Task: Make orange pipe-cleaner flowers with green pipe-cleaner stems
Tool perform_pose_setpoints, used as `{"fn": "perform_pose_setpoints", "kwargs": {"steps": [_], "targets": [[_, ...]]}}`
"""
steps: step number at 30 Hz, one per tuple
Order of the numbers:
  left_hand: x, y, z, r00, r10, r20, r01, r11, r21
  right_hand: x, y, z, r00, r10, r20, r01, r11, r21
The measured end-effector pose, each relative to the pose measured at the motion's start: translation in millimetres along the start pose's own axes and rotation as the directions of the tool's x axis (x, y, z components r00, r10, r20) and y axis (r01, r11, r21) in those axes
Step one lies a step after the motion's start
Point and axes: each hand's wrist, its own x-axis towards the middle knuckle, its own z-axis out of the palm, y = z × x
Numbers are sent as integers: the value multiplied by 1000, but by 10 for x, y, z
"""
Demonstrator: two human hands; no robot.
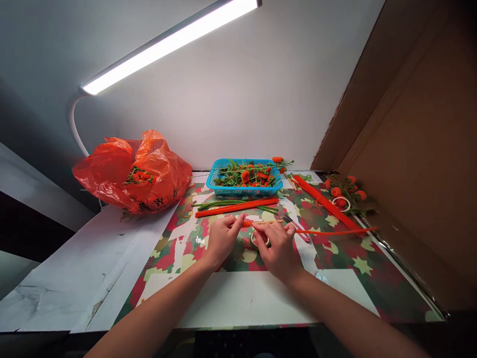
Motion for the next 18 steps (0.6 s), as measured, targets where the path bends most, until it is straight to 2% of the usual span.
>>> {"fn": "perform_pose_setpoints", "kwargs": {"steps": [4, 11, 18], "targets": [[-1, -7, 6, 1000, -1, -10, 1, 1000, -6, 4, -4, -11, 1000, 9, 24, -11, 995, 99], [19, -25, 8, 1000, -23, 8, 24, 999, -32, 7, 19, -2, 1000, -14, 12, 12, 988, 156], [43, -74, 26, 981, -164, 102, 185, 952, -244, 22, 64, -25, 993, -116, -21, 118, 983, 142]]}}
